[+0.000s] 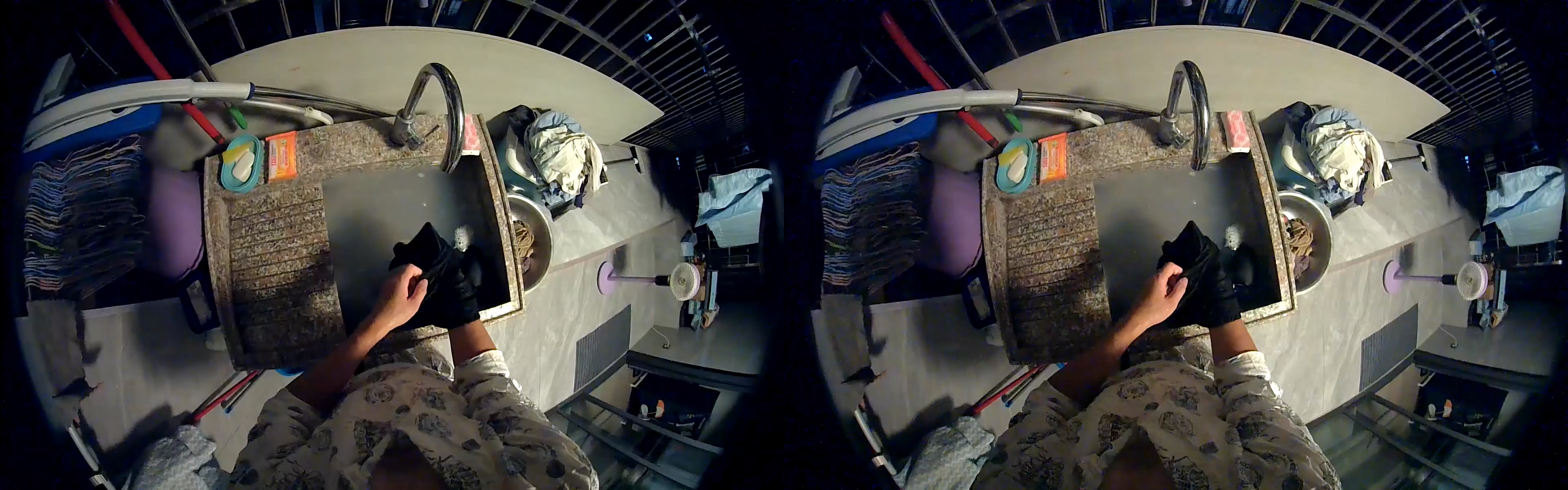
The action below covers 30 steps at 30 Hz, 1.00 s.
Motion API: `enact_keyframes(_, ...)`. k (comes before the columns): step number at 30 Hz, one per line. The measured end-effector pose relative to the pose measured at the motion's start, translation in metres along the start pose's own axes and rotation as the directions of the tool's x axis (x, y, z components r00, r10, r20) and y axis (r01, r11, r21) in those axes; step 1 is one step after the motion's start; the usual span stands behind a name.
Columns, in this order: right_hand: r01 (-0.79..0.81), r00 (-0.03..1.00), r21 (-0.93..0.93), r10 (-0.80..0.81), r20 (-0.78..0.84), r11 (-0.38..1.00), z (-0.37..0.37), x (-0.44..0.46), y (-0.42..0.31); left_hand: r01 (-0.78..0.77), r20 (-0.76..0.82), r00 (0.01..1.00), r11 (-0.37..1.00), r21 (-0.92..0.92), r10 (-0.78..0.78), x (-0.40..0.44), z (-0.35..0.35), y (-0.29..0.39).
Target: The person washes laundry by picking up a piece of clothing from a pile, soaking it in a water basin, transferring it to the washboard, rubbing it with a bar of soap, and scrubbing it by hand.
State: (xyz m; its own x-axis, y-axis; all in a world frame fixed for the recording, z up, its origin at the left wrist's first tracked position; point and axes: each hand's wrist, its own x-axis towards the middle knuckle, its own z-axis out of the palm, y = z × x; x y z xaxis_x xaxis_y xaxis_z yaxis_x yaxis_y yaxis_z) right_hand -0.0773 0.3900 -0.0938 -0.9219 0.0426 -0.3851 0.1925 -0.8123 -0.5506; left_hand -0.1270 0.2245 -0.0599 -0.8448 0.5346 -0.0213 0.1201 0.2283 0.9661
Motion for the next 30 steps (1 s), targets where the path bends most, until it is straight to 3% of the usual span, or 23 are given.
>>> enact_keyframes(3, -0.005, 1.000, 0.001, 0.005, -0.002, 1.000, -0.002, -0.002, 0.000, 0.213, 0.112, 0.969, 0.975, 0.059, -0.218, 0.004, -0.006, 0.004)
enact_keyframes(6, -0.020, 1.000, 0.001, 0.020, 0.000, 1.000, -0.002, -0.001, 0.002, 0.056, -0.104, 0.994, 0.976, 0.211, -0.034, 0.013, 0.011, -0.010)
enact_keyframes(9, -0.025, 1.000, 0.001, 0.025, 0.005, 1.000, 0.000, 0.002, 0.000, 0.004, 0.038, 0.999, 0.923, 0.384, -0.021, 0.023, 0.010, -0.016)
enact_keyframes(15, -0.031, 0.999, -0.008, 0.031, 0.016, 0.999, 0.004, 0.009, -0.004, 0.035, 0.184, 0.979, 0.962, 0.270, -0.087, 0.035, -0.004, 0.004)
enact_keyframes(18, -0.034, 0.999, -0.010, 0.035, 0.022, 0.999, 0.004, 0.010, -0.006, -0.147, -0.163, 0.963, 0.928, 0.342, 0.212, 0.031, 0.014, -0.011)
enact_keyframes(21, -0.041, 0.999, -0.006, 0.041, 0.028, 0.999, 0.002, 0.011, -0.007, -0.154, -0.020, 0.985, 0.924, 0.350, 0.172, 0.028, 0.014, -0.017)
enact_keyframes(24, -0.054, 0.998, 0.001, 0.054, 0.030, 0.999, -0.001, 0.010, -0.007, -0.166, -0.040, 0.983, 0.964, 0.208, 0.178, 0.030, 0.018, -0.027)
enact_keyframes(30, -0.072, 0.997, 0.007, 0.072, 0.034, 0.997, -0.003, 0.010, -0.006, -0.011, 0.098, 0.995, 0.999, -0.033, 0.014, 0.014, 0.010, 0.000)
